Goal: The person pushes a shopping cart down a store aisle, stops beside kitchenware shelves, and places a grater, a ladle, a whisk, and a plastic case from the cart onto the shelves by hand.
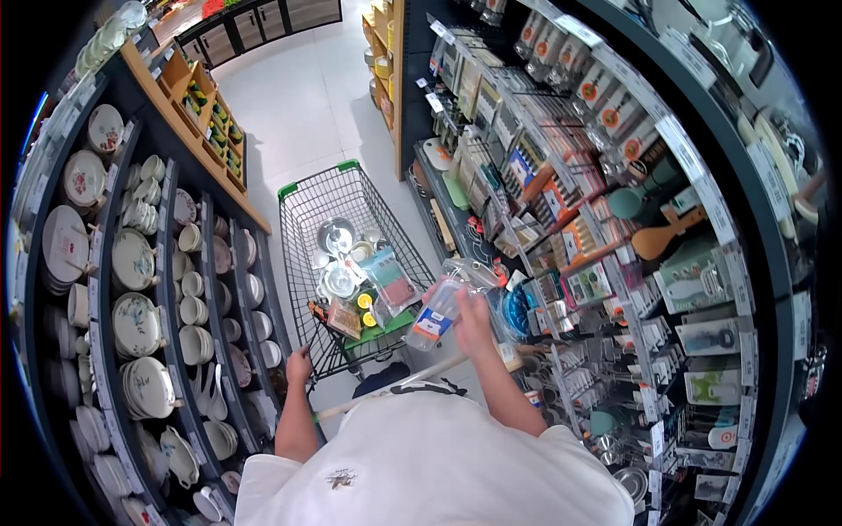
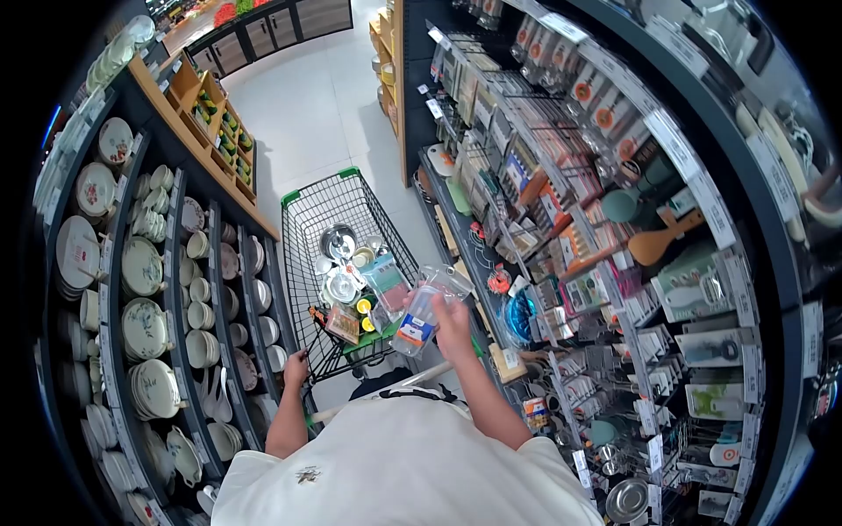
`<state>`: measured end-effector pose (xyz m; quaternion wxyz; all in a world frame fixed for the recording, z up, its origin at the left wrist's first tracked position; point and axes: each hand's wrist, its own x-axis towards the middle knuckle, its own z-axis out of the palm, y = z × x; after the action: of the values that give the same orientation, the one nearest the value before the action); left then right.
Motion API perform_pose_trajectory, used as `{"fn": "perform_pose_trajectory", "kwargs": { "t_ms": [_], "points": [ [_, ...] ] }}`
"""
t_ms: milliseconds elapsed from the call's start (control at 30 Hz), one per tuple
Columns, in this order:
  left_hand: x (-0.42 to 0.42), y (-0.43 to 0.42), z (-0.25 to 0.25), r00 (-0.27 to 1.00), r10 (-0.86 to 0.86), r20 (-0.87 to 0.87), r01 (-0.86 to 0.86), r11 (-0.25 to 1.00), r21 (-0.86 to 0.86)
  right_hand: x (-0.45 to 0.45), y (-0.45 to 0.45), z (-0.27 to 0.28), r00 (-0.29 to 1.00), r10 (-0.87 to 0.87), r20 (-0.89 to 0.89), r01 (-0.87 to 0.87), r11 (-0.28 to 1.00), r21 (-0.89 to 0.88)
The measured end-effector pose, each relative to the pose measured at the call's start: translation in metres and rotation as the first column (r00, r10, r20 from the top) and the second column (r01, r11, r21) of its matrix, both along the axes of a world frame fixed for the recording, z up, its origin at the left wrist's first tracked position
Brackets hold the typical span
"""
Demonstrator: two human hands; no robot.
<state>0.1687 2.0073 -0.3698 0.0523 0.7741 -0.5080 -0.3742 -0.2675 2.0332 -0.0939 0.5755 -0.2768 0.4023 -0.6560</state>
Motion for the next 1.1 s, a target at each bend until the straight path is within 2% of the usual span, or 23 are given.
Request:
{"fn": "perform_pose_trajectory", "kwargs": {
  "t_ms": [67, 200, 300, 400, 500, 667, 767, 800, 833, 967, 1100],
  "points": [
    [-0.002, -0.023, 0.004, 1.000, -0.004, 0.021, 0.004, 1.000, -0.004, 0.004, -0.025, 0.000, 1.000, 0.001, 0.000, -0.001, 1.000, -0.005],
    [0.001, -0.069, 0.004, 0.991, -0.109, 0.079, 0.118, 0.986, -0.120, 0.013, -0.068, 0.005, 1.000, -0.011, -0.002, 0.011, 1.000, -0.018],
    [-0.001, -0.103, 0.004, 0.996, -0.066, 0.056, 0.068, 0.997, -0.045, 0.015, -0.089, 0.007, 0.999, -0.024, 0.026, 0.024, 1.000, -0.006],
    [0.005, -0.137, -0.017, 0.990, -0.120, 0.078, 0.132, 0.976, -0.171, 0.012, -0.113, 0.003, 0.998, -0.053, 0.028, 0.052, 0.998, 0.022],
    [0.003, -0.165, -0.021, 0.973, -0.136, 0.186, 0.173, 0.964, -0.203, 0.009, -0.138, 0.001, 0.995, -0.096, 0.014, 0.095, 0.995, 0.032],
    [-0.001, -0.215, -0.024, 0.990, -0.102, 0.094, 0.113, 0.987, -0.116, 0.003, -0.191, -0.006, 0.995, -0.101, 0.006, 0.100, 0.994, 0.047],
    [-0.003, -0.243, -0.024, 0.978, -0.148, 0.146, 0.175, 0.965, -0.197, 0.000, -0.234, -0.011, 0.995, -0.100, 0.015, 0.099, 0.993, 0.061],
    [-0.012, -0.254, 0.000, 0.989, -0.108, 0.105, 0.115, 0.991, -0.063, -0.001, -0.250, -0.013, 0.995, -0.097, 0.021, 0.096, 0.994, 0.062],
    [-0.012, -0.266, 0.001, 0.997, -0.053, 0.064, 0.054, 0.999, -0.005, -0.001, -0.267, -0.015, 0.995, -0.095, 0.030, 0.093, 0.994, 0.063],
    [-0.007, -0.325, -0.011, 0.997, -0.058, 0.047, 0.060, 0.998, -0.036, -0.003, -0.337, -0.013, 0.996, -0.074, 0.043, 0.072, 0.997, 0.032],
    [-0.016, -0.392, -0.002, 0.995, -0.077, 0.068, 0.078, 0.997, -0.008, -0.013, -0.398, -0.010, 0.997, -0.058, 0.043, 0.056, 0.998, 0.031]
  ]
}}
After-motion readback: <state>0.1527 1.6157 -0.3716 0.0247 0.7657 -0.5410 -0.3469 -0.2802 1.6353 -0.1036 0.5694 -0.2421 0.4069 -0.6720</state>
